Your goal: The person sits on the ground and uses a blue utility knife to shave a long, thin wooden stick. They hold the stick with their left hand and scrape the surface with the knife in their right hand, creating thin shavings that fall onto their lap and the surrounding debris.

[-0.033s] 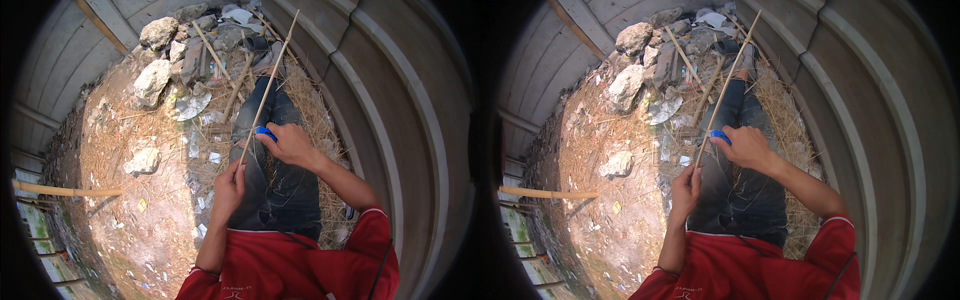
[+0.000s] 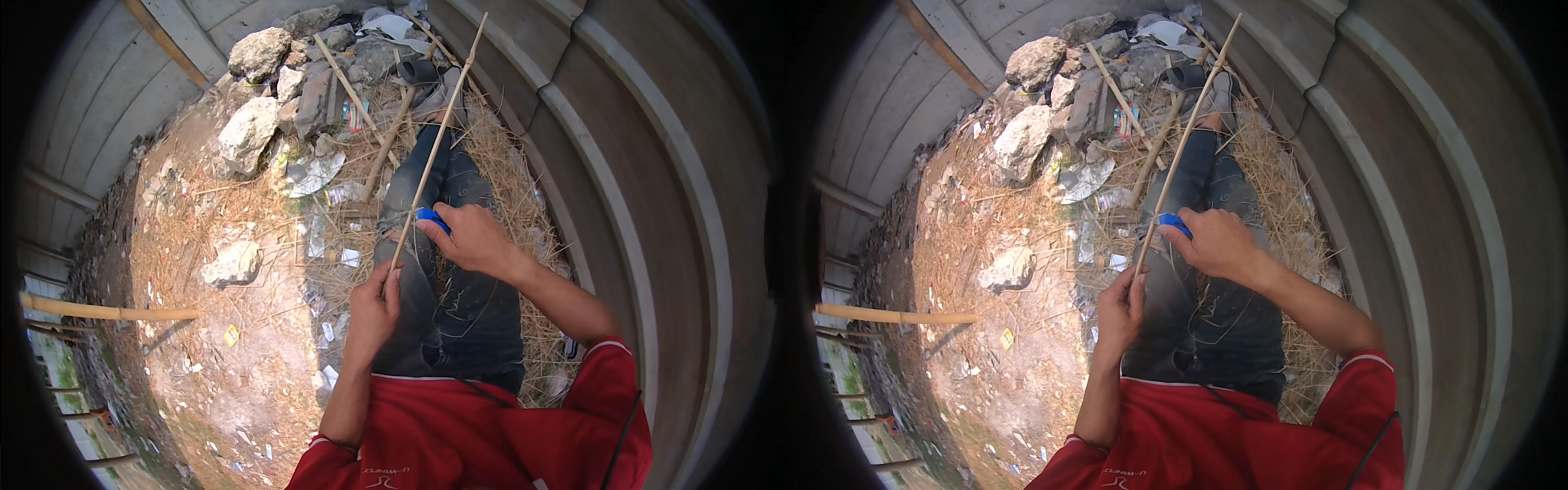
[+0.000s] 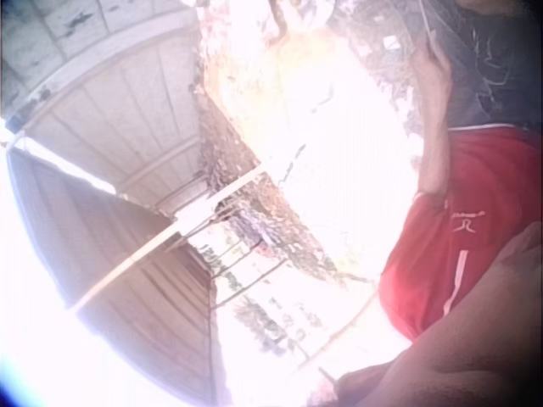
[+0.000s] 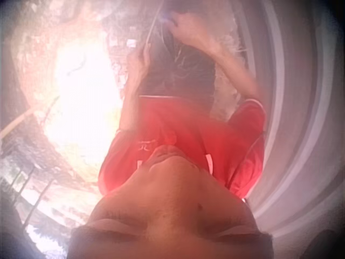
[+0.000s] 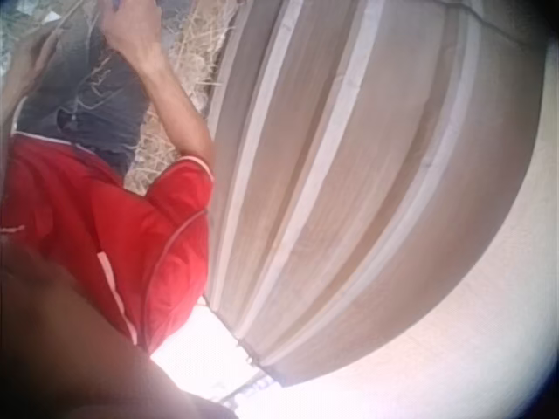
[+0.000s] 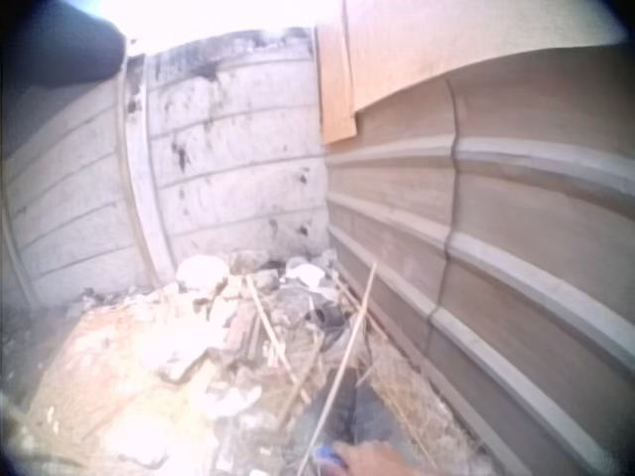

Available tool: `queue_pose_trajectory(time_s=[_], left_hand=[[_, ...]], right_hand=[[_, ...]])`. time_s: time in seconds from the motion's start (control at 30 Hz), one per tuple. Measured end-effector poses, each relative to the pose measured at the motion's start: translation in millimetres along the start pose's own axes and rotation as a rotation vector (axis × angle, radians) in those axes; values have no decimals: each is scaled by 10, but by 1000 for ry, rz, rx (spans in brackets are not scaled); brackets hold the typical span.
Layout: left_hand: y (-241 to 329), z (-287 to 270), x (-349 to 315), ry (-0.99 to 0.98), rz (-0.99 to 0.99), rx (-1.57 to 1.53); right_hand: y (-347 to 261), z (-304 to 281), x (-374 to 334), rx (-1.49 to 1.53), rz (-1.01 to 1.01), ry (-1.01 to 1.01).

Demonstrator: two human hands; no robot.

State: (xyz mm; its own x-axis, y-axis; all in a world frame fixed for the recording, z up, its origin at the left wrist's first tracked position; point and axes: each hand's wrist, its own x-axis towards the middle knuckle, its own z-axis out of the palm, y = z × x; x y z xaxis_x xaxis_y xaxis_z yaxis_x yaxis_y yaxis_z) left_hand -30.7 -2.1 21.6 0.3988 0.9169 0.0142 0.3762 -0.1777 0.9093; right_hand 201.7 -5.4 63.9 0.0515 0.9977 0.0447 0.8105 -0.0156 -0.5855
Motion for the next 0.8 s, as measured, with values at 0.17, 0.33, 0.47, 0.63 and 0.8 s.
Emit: queue_pose_trajectory(time_s=[0.17,0.33,0.47,0.63,0.8], left_hand=[[-97,48,20,16,39,44],[-202,56,-62,68,107,100],[-346,48,-197,41,85,133],[-332,4,-156,-1,-4,77],[-598,-179,-434,-29,111,116]], right_hand=[[-80,261,-183,-109,-204,-73],[237,-56,273,-52,73,167],[259,-142,229,-72,5,47],[56,182,-70,-208,-222,-92],[900,-632,686,8,177,382]])
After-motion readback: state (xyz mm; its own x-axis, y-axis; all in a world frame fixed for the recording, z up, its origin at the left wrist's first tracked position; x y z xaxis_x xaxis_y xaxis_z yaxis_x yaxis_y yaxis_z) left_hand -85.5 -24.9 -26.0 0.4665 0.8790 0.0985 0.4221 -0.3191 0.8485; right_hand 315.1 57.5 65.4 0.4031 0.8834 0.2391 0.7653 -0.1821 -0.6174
